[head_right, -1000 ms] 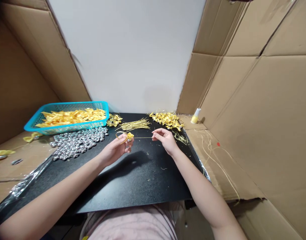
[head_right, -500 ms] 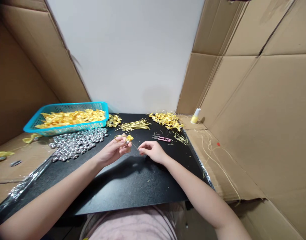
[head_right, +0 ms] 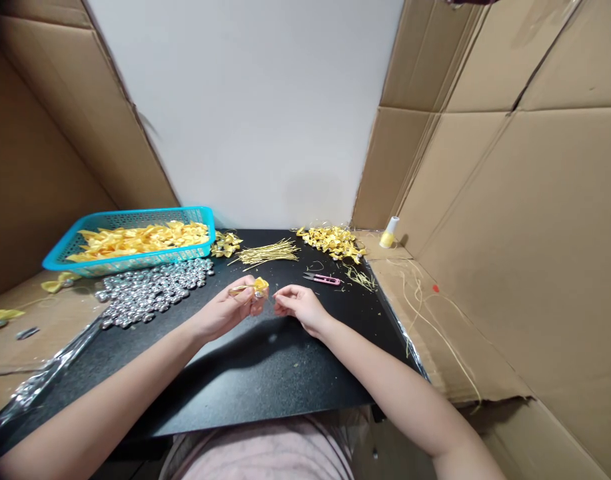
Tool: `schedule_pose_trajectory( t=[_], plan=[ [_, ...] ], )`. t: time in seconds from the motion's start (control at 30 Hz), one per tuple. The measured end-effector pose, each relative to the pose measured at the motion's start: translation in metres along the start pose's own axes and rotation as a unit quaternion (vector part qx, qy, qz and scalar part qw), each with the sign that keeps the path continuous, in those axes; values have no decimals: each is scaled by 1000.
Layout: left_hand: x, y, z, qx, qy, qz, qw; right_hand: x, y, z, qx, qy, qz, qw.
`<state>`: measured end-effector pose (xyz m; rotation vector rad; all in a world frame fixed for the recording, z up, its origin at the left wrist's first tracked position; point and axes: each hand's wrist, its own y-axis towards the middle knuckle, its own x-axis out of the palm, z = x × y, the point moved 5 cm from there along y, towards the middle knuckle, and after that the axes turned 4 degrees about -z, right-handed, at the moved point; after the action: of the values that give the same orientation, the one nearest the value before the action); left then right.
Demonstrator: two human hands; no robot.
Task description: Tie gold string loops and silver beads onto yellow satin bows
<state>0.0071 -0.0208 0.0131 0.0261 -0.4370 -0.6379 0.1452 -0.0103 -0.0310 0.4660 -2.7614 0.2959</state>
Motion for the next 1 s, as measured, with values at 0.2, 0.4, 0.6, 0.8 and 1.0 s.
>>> schedule_pose_trajectory(
  t=[0.2, 0.4, 0.6, 0.8, 1.0],
  plan=[
    [2, -1, 2, 4, -23, 6, 1000, -12, 4, -2, -21, -9, 54, 998],
    [6, -1, 1, 12, -57, -36, 998, -14, 4, -8, -119, -105, 93, 983],
    [14, -3, -5, -34, -83, -71, 993, -2, 6, -2, -188, -167, 80, 965],
    [3, 1, 5, -16, -136, -3, 991, -10, -7, -27, -253, -54, 149, 954],
    [5, -1, -3, -53, -88, 53, 993, 17, -49, -62, -355, -197, 72, 911]
  ],
)
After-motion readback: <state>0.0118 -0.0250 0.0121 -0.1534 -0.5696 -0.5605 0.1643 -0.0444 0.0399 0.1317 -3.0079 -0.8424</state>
